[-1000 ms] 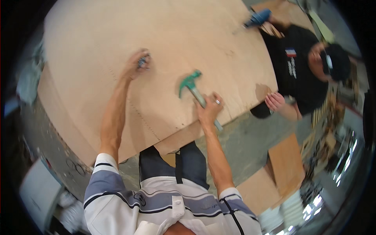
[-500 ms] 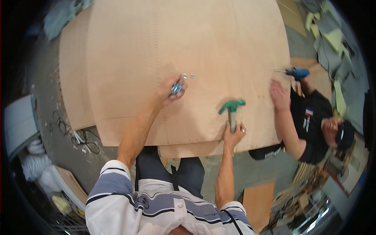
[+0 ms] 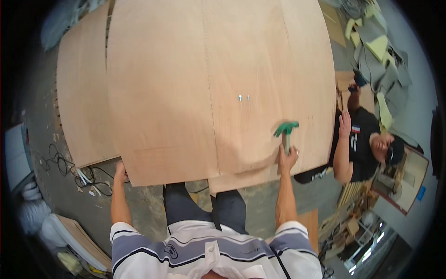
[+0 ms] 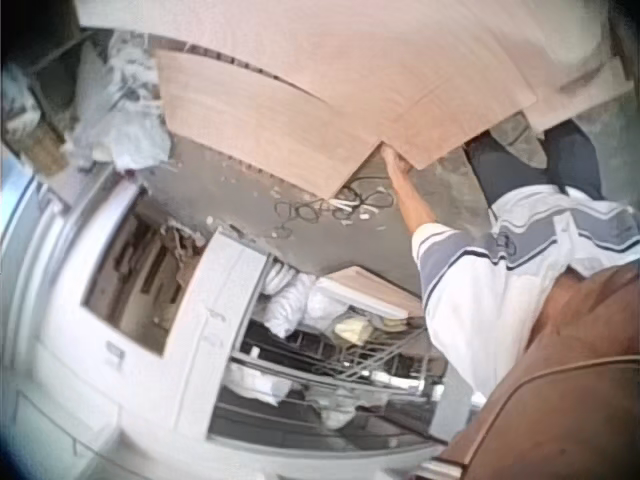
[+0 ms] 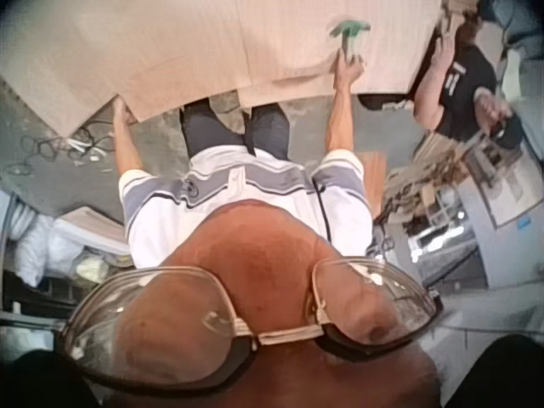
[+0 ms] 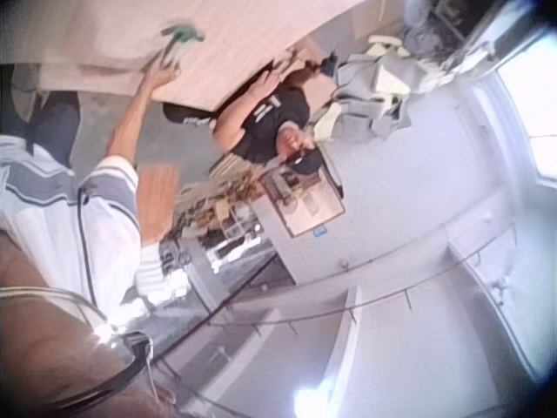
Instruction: Assembling large wooden panels by hammering and marking locations in a workshop.
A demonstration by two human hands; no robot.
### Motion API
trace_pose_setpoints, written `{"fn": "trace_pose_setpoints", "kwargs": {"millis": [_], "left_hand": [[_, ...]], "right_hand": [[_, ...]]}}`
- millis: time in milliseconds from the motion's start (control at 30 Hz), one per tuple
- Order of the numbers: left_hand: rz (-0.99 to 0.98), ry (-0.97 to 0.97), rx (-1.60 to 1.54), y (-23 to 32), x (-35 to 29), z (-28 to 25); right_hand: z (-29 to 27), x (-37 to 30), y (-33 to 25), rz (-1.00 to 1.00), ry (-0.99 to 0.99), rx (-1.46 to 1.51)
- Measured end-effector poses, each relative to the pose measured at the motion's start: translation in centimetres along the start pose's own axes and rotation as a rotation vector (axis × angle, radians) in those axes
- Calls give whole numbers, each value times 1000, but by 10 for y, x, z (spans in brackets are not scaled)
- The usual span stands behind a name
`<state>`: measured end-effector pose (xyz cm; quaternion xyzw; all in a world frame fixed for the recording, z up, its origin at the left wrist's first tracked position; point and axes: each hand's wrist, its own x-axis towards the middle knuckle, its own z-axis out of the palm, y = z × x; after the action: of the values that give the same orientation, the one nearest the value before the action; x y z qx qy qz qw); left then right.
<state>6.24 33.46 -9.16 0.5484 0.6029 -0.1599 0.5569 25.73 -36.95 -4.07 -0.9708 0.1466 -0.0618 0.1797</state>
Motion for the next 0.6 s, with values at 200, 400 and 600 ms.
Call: {"fn": "trace_pose_setpoints", "kwargs": {"millis": [200,400,600], "left_hand": [[-119,-264,-275,-13,40,32],[-44,-339,-297,-16,75,-20],[23,-453,-485,6,100,-77]], "right_hand": [[-16,17,35,55,12,-110],[-60,-5,-12,236,-310,178],[-39,-69,-54,287,-373,406]]}}
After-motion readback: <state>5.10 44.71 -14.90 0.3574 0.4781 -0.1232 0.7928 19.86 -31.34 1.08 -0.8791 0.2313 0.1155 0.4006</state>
